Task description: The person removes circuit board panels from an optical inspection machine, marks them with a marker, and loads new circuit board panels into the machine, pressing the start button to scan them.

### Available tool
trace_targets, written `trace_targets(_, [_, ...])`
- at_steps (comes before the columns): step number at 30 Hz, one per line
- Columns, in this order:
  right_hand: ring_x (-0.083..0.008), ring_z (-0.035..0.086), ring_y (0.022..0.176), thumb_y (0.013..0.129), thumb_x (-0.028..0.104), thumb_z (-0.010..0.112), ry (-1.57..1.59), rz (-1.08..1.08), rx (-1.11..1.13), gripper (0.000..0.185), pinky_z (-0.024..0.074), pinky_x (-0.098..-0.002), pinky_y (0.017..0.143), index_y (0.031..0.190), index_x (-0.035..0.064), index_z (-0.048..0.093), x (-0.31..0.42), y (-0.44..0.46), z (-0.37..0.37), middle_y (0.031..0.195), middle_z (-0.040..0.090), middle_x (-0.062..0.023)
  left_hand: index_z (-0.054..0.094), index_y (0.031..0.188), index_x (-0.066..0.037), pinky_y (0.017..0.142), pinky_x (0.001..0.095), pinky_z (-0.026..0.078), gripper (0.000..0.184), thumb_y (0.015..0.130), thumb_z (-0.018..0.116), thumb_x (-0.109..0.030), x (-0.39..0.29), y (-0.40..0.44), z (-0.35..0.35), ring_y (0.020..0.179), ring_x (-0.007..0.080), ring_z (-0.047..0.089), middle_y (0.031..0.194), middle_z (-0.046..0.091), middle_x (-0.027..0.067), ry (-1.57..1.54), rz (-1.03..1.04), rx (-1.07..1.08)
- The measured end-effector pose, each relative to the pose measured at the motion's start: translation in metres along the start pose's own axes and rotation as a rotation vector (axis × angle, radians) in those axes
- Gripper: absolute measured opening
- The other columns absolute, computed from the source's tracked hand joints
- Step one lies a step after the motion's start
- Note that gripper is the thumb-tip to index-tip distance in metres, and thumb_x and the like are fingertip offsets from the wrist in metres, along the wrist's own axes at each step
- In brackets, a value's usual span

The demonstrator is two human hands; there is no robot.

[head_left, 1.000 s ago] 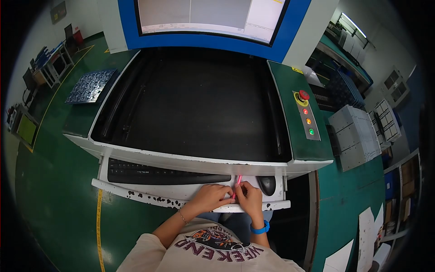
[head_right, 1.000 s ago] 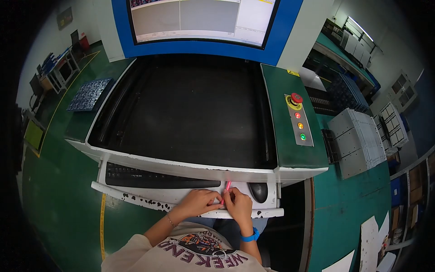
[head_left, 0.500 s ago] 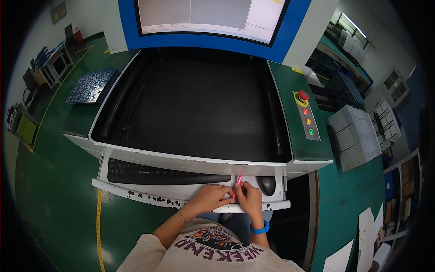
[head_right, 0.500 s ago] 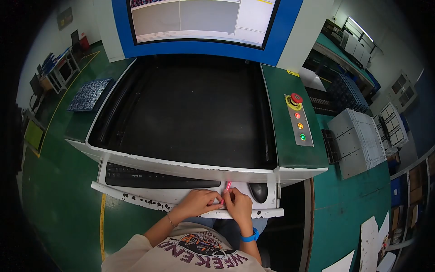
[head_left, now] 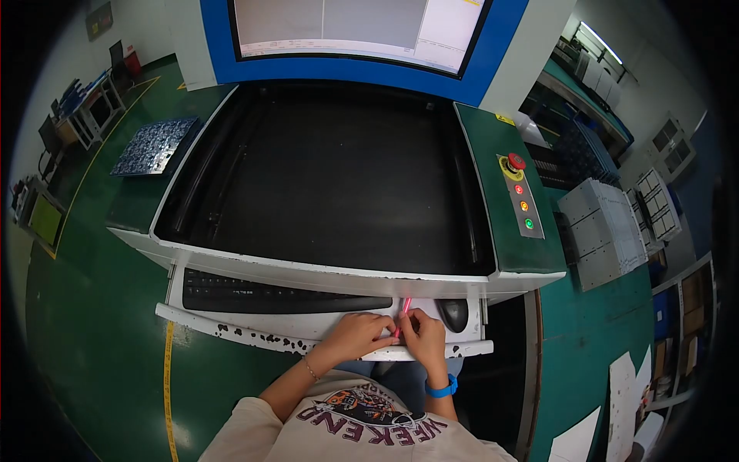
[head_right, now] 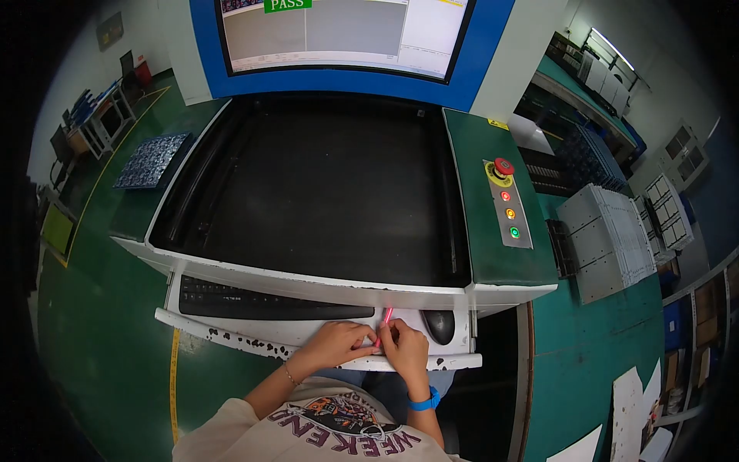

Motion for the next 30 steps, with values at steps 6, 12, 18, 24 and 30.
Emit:
trace_targets(6, [-0.0336,0.062,0.054,0.090,0.033,0.062,0.022,0.003,-0.009,0.032,0.0457,-0.0411,0.050,0.076,0.0043,0.065,-0.003,0.000,0.002,0.058,0.062,-0.0127,0.061,0.096,-0.009,0.070,0.0404,0.052,0.031,0.087,0.066,-0.039,-0.001,0.000,-0.001,0.074,0.0301,0.066,0.082,0.068,0.0119,-0.002,-0.002,-0.001])
trace_targets(12, [-0.0318,0.062,0.052,0.089,0.031,0.063,0.076,0.022,-0.010,0.031,0.0465,-0.0397,0.050,0.074,0.0032,0.064,-0.010,0.001,0.005,0.058,0.062,-0.0125,0.062,0.094,-0.010,0.070,0.0404,0.051,0.031,0.088,0.065,-0.040,0.000,0.000,0.000,0.074,0.0296,0.066,0.081,0.068,0.0107,-0.002,0.011,-0.005])
trace_targets(18, [-0.0281,0.061,0.049,0.086,0.028,0.070,0.093,0.020,-0.078,0.034,0.0453,-0.0357,0.048,0.070,0.0016,0.057,0.002,0.001,-0.004,0.056,0.061,-0.0111,0.063,0.088,-0.009,0.070,0.0401,0.051,0.033,0.090,0.062,-0.041,0.003,0.000,0.004,0.074,0.0293,0.066,0.081,0.067,0.0096,-0.008,0.030,-0.024])
trace_targets(24, [-0.0178,0.057,0.046,0.086,0.022,0.072,0.170,0.016,-0.176,0.036,0.0418,-0.0292,0.046,0.067,0.0019,0.050,-0.004,0.001,-0.006,0.052,0.056,-0.0078,0.065,0.088,-0.006,0.068,0.0393,0.051,0.030,0.092,0.061,-0.036,0.001,0.000,0.002,0.074,0.0290,0.065,0.081,0.066,0.0094,0.002,0.049,-0.058])
trace_targets(30, [-0.0244,0.057,0.044,0.085,0.024,0.073,0.129,-0.027,-0.135,0.034,0.0421,-0.0328,0.045,0.068,0.0041,0.052,-0.004,0.001,-0.004,0.052,0.057,-0.0091,0.065,0.088,-0.005,0.069,0.0400,0.051,0.030,0.091,0.062,-0.034,-0.001,0.001,0.002,0.075,0.0297,0.064,0.081,0.066,0.0100,0.032,0.049,-0.076])
Point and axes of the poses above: each hand's wrist, its own y-axis towards the middle knuckle, its own z-axis out of the palm, x = y × z, the point moved 4 cm from there along y, towards the middle knuckle
